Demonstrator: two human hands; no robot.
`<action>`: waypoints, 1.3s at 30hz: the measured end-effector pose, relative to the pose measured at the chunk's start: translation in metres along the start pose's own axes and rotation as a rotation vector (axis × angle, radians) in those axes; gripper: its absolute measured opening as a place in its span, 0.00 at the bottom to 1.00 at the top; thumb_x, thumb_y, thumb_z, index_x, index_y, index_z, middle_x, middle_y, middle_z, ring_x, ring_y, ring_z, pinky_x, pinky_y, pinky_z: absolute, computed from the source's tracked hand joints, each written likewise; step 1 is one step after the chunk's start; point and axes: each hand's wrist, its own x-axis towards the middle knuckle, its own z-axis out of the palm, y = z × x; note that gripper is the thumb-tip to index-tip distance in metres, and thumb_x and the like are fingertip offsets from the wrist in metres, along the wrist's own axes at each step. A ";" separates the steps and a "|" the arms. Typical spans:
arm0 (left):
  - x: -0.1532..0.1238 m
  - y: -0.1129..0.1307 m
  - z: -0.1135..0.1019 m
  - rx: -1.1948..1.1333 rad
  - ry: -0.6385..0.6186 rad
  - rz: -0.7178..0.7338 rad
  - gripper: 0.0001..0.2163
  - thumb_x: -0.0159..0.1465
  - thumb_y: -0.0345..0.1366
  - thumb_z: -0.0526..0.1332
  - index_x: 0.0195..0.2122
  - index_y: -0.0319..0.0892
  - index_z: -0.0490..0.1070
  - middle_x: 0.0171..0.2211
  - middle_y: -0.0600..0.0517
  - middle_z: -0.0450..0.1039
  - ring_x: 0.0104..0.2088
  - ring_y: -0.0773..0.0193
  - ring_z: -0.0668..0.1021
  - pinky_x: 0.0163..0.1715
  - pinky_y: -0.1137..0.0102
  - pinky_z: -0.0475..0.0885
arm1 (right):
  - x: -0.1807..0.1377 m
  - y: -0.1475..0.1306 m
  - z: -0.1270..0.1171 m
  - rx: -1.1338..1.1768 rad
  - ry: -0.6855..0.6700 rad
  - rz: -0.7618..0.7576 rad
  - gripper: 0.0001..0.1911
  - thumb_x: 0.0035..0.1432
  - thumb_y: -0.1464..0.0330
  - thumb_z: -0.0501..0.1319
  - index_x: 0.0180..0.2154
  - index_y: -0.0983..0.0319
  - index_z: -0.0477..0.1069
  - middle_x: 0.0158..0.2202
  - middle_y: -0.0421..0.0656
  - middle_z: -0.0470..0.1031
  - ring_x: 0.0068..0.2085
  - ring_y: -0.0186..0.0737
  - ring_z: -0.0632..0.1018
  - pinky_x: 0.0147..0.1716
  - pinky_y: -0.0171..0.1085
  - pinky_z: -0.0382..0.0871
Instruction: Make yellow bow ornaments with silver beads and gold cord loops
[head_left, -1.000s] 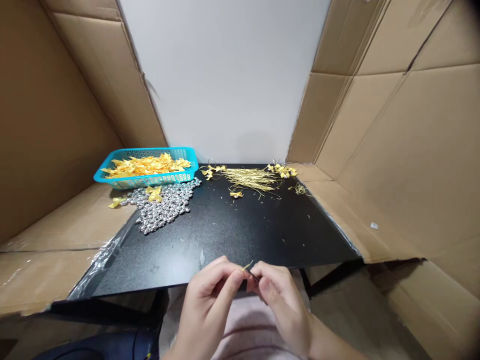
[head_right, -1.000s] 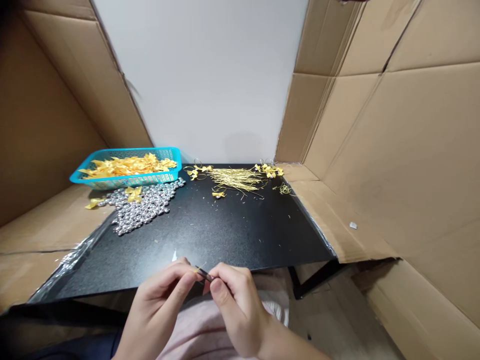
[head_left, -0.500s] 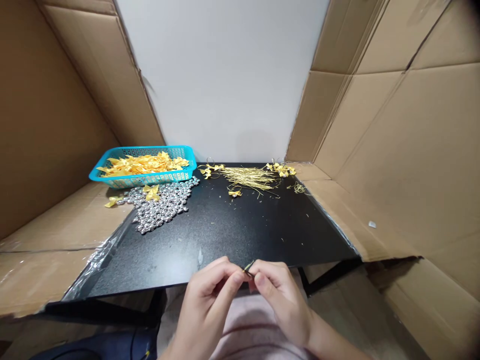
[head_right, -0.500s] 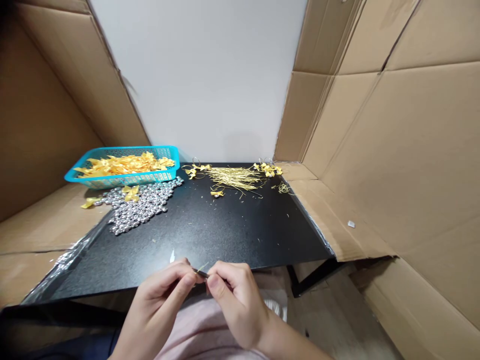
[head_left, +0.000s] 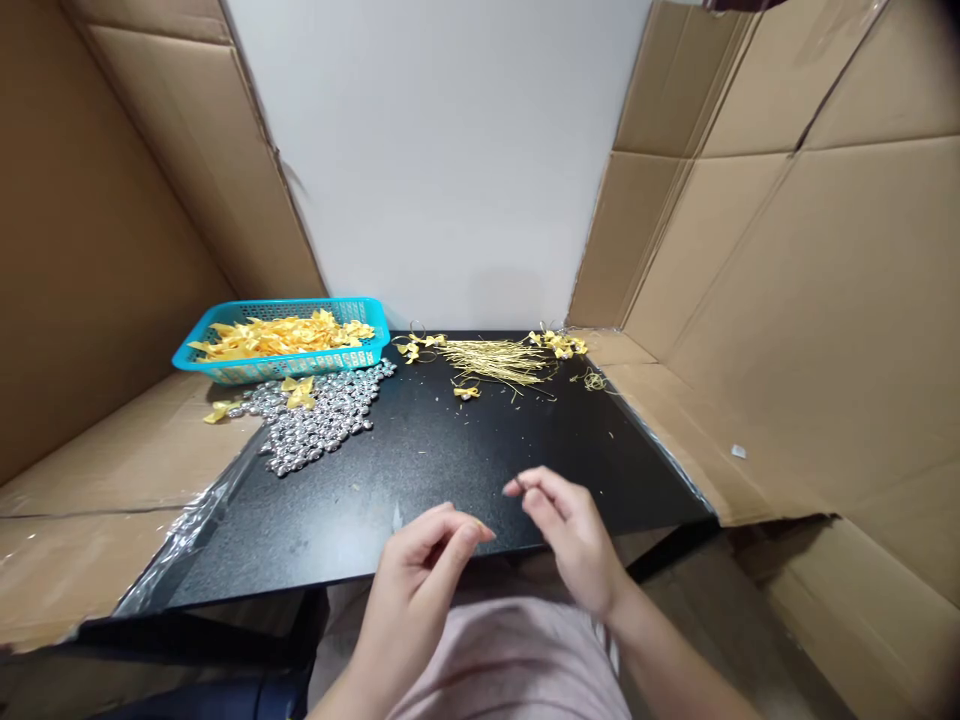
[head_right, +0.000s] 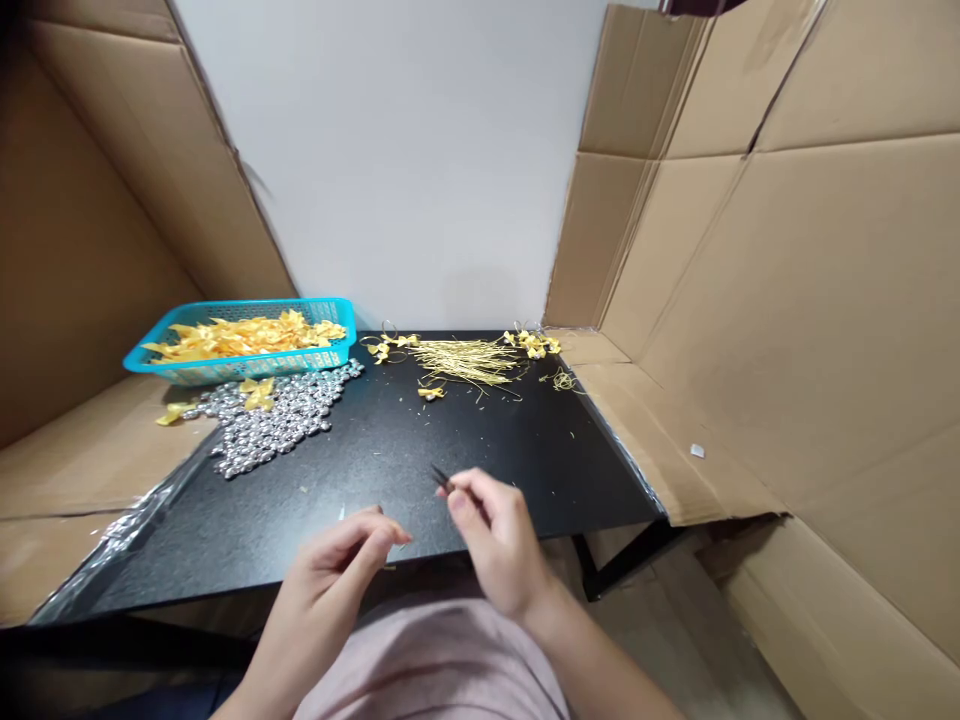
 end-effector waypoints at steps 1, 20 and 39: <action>0.005 -0.003 -0.002 -0.042 0.021 -0.039 0.13 0.62 0.42 0.61 0.24 0.42 0.76 0.21 0.54 0.71 0.24 0.66 0.70 0.26 0.74 0.64 | 0.011 0.004 -0.008 -0.092 0.047 -0.013 0.15 0.66 0.58 0.52 0.41 0.62 0.69 0.25 0.37 0.66 0.24 0.32 0.67 0.24 0.31 0.60; 0.143 0.045 -0.039 -0.704 0.133 -0.083 0.06 0.58 0.36 0.66 0.29 0.38 0.74 0.15 0.64 0.50 0.13 0.76 0.54 0.10 0.84 0.52 | 0.216 0.116 -0.039 -0.811 0.074 0.027 0.14 0.64 0.65 0.59 0.50 0.63 0.69 0.51 0.47 0.71 0.47 0.44 0.76 0.46 0.48 0.73; 0.198 0.004 -0.042 -0.446 0.140 -0.129 0.07 0.67 0.36 0.59 0.35 0.36 0.70 0.22 0.60 0.64 0.14 0.78 0.61 0.11 0.80 0.57 | 0.060 0.032 0.007 -0.552 -0.701 -0.673 0.20 0.61 0.58 0.61 0.54 0.54 0.70 0.57 0.42 0.72 0.60 0.42 0.68 0.61 0.43 0.53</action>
